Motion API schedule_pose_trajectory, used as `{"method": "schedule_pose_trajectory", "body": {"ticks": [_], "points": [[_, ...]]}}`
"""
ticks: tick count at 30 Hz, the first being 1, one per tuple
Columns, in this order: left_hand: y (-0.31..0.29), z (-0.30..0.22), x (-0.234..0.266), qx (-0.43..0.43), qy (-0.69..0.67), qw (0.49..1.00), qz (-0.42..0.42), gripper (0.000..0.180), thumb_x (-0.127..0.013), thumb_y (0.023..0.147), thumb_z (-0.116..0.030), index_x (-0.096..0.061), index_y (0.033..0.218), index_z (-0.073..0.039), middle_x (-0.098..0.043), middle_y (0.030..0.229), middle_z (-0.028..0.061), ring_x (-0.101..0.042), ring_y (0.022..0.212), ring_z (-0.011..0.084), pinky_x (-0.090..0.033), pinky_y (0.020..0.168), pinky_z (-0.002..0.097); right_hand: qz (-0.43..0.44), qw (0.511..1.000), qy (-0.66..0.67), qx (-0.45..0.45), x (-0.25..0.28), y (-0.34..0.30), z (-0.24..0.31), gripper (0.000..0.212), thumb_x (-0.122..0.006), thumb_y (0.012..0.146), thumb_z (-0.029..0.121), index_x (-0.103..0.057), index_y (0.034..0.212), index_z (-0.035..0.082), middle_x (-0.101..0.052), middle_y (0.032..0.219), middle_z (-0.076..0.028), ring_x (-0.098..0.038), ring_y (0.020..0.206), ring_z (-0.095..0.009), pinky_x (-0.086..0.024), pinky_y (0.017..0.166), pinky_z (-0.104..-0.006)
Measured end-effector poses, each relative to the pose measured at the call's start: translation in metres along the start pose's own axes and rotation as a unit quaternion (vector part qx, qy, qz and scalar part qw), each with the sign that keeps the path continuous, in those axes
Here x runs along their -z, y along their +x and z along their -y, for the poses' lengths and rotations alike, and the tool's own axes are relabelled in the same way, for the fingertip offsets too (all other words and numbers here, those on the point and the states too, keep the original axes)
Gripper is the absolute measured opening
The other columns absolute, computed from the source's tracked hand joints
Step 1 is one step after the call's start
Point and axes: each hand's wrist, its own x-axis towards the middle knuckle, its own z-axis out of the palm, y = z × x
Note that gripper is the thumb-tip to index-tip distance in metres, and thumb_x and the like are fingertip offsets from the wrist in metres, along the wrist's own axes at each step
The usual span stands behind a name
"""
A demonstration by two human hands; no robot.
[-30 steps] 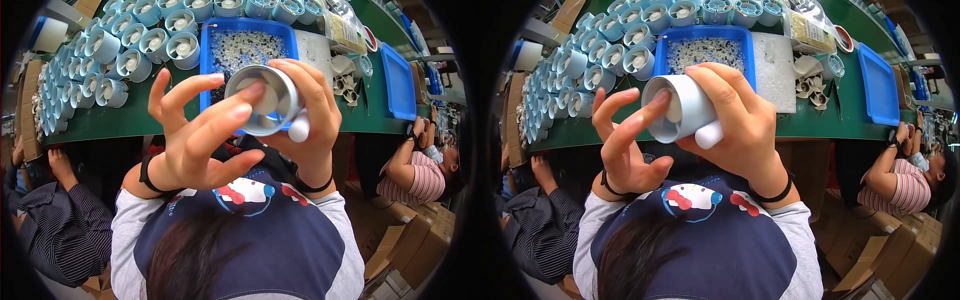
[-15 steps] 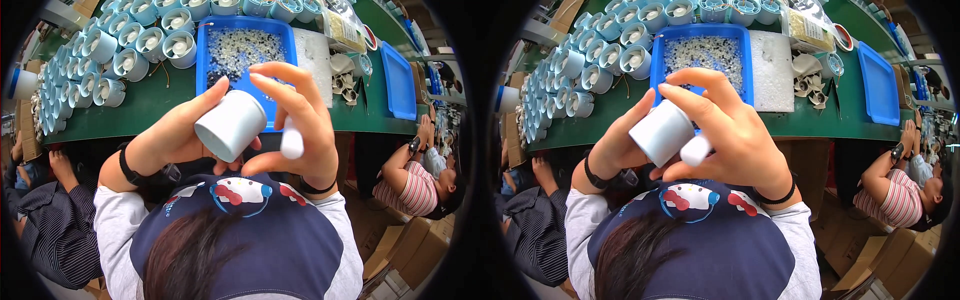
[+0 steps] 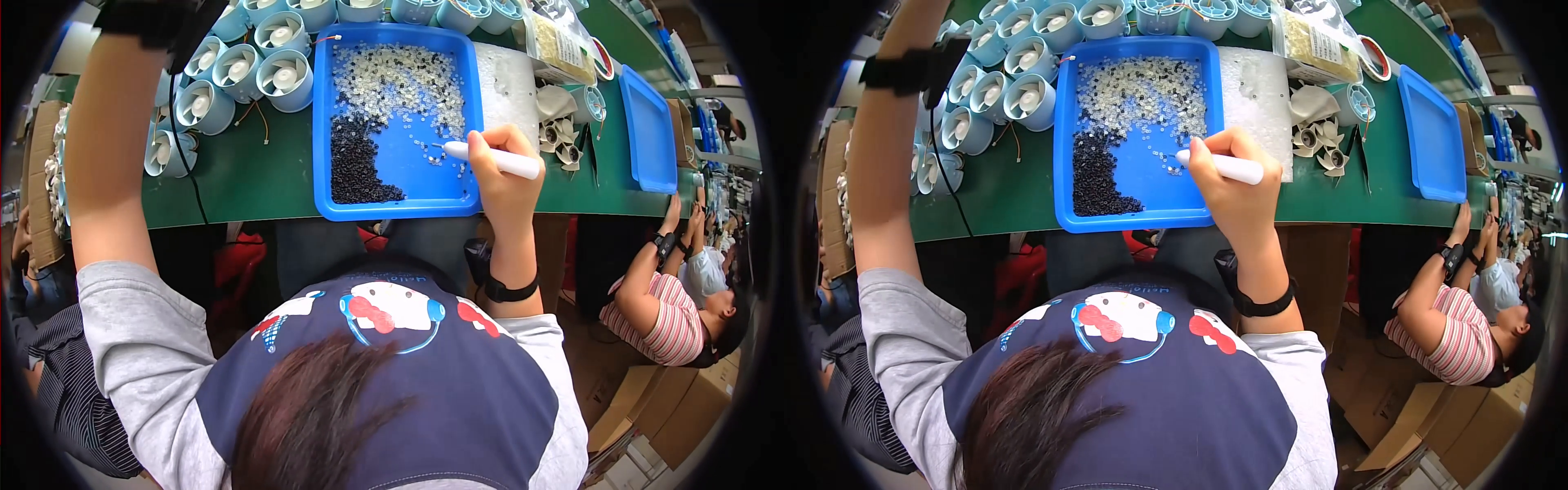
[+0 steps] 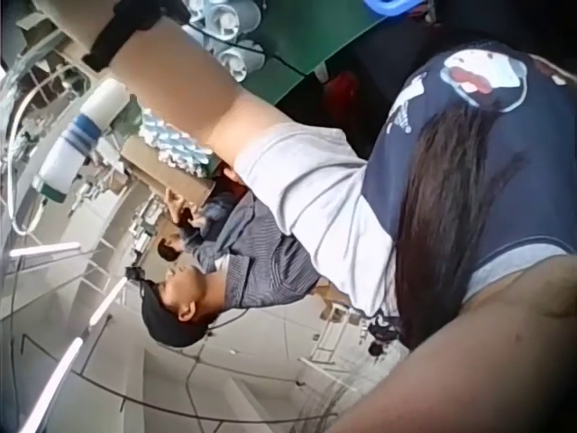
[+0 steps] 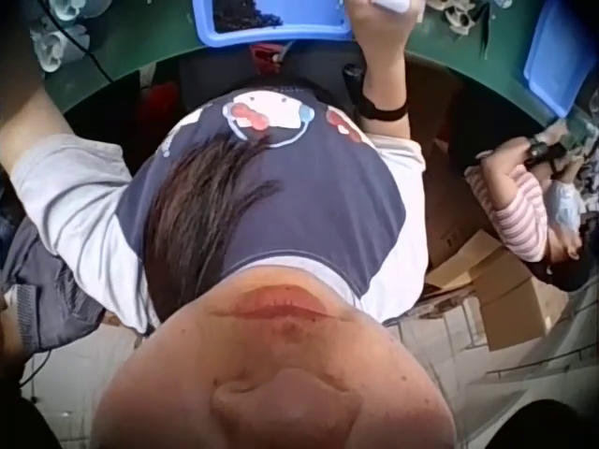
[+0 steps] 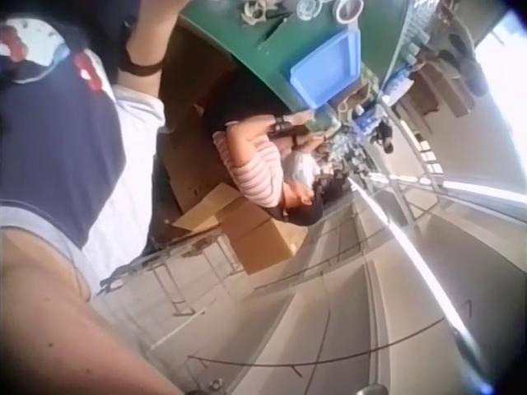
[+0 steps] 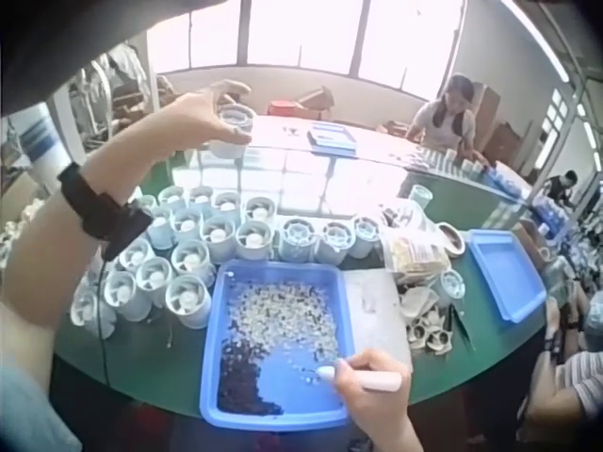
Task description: The person picks up a fan housing, uses a power screwdriver to drive a screw into the back, and spins the blades to check them before placing it back on the table. This process is repeated for several fan housings, with the person frequently retrieving screws from a blue tray.
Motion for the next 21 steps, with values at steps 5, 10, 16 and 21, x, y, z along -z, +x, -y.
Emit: {"method": "schedule_pose_trajectory", "body": {"ticks": [5, 10, 16, 21], "points": [[0.063, 0.069, -0.028, -0.039, 0.152, 0.987, 0.030, 0.062, -0.070, 0.063, -0.023, -0.045, 0.117, -0.003, -0.055, 0.107, 0.0158, -0.050, 0.102, 0.0241, -0.042, 0.083, 0.0296, -0.037, 0.999, 0.012, 0.038, -0.008, -0.009, -0.009, 0.018, -0.056, 0.077, 0.003, -0.048, 0.061, 0.002, -0.047, 0.053, 0.001, -0.039, 0.047, -0.002, -0.028, 0.042, -0.0178], [0.086, 0.109, -0.032, -0.060, 0.135, 0.979, 0.143, 0.059, -0.068, 0.065, -0.024, -0.047, 0.116, -0.002, -0.054, 0.107, 0.0154, -0.051, 0.101, 0.0256, -0.042, 0.083, 0.0309, -0.043, 0.998, 0.014, 0.044, -0.010, -0.010, -0.015, 0.016, -0.056, 0.076, 0.003, -0.048, 0.062, 0.002, -0.046, 0.051, 0.001, -0.038, 0.046, -0.002, -0.028, 0.040, -0.0187], [0.074, 0.134, -0.003, -0.032, -0.225, 0.885, 0.405, 0.058, -0.065, 0.067, -0.025, -0.046, 0.116, -0.001, -0.054, 0.107, 0.0156, -0.051, 0.100, 0.0264, -0.042, 0.083, 0.0319, -0.053, 0.998, 0.010, 0.041, -0.012, -0.010, -0.015, 0.015, -0.056, 0.076, 0.004, -0.049, 0.063, 0.001, -0.047, 0.051, 0.001, -0.039, 0.046, -0.002, -0.029, 0.040, -0.0187], [0.056, 0.068, 0.008, 0.104, 0.137, 0.983, 0.071, 0.056, -0.061, 0.072, -0.028, -0.045, 0.117, 0.001, -0.053, 0.110, 0.0161, -0.052, 0.099, 0.0273, -0.042, 0.084, 0.0329, -0.051, 0.998, -0.004, 0.044, -0.028, -0.013, 0.011, 0.016, -0.057, 0.077, 0.005, -0.051, 0.062, 0.001, -0.047, 0.051, 0.002, -0.040, 0.046, -0.002, -0.029, 0.040, -0.0182]]}}
